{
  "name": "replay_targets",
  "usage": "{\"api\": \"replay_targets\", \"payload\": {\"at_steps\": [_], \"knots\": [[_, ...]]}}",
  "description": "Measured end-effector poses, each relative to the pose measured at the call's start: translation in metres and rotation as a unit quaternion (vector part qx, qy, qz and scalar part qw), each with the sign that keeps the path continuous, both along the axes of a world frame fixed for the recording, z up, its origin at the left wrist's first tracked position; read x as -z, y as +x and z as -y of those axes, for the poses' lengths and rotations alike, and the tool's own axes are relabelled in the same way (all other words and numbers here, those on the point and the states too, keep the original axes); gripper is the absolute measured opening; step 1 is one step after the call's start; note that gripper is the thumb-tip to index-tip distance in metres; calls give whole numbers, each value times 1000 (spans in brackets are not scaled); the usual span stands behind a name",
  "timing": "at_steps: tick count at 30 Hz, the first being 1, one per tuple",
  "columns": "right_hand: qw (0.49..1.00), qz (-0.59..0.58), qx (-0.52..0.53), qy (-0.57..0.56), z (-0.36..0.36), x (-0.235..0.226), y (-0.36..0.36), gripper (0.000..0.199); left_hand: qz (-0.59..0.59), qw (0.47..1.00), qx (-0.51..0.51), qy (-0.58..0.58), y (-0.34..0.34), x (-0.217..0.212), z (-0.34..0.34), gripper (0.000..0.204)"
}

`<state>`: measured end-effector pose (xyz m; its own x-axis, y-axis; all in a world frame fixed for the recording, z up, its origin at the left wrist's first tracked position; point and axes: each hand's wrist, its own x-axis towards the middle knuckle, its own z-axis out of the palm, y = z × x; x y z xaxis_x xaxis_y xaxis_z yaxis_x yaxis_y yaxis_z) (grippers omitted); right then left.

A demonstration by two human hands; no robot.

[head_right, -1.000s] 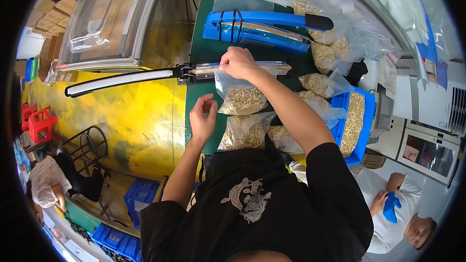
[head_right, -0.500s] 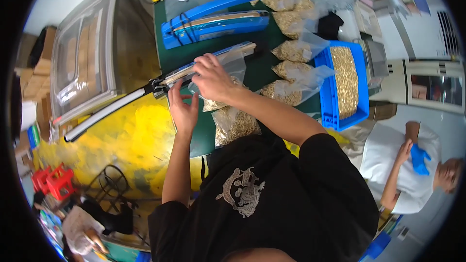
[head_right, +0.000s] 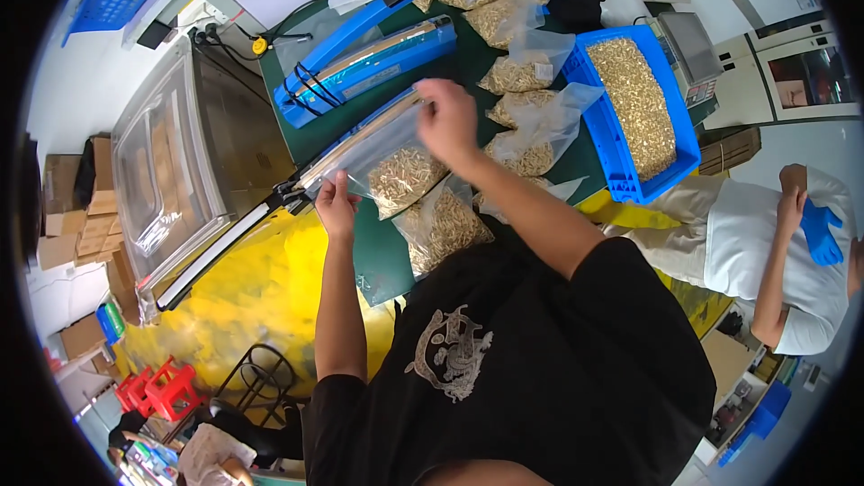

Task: Sealing individual plastic bags filled with grain or feed using a manual impulse sealer.

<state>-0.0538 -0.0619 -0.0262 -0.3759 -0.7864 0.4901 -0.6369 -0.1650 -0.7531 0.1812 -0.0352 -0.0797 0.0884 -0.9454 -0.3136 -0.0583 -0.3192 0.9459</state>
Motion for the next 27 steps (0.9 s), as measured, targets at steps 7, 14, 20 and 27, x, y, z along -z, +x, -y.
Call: {"api": "replay_targets", "payload": {"at_steps": [7,14,20,27], "knots": [[824,363,-135,414,2,33,-25,38,-59,996,-65,11,-2,3,-1,34],[747,497,-104,428,6,50,-32,28,-78,992,-77,57,-13,6,2,33],[858,337,-152,358,-8,61,-3,27,-11,998,-48,-36,4,5,-19,30],[929,288,-183,144,-89,-56,-64,26,21,984,47,-171,-51,-118,-36,27]]}}
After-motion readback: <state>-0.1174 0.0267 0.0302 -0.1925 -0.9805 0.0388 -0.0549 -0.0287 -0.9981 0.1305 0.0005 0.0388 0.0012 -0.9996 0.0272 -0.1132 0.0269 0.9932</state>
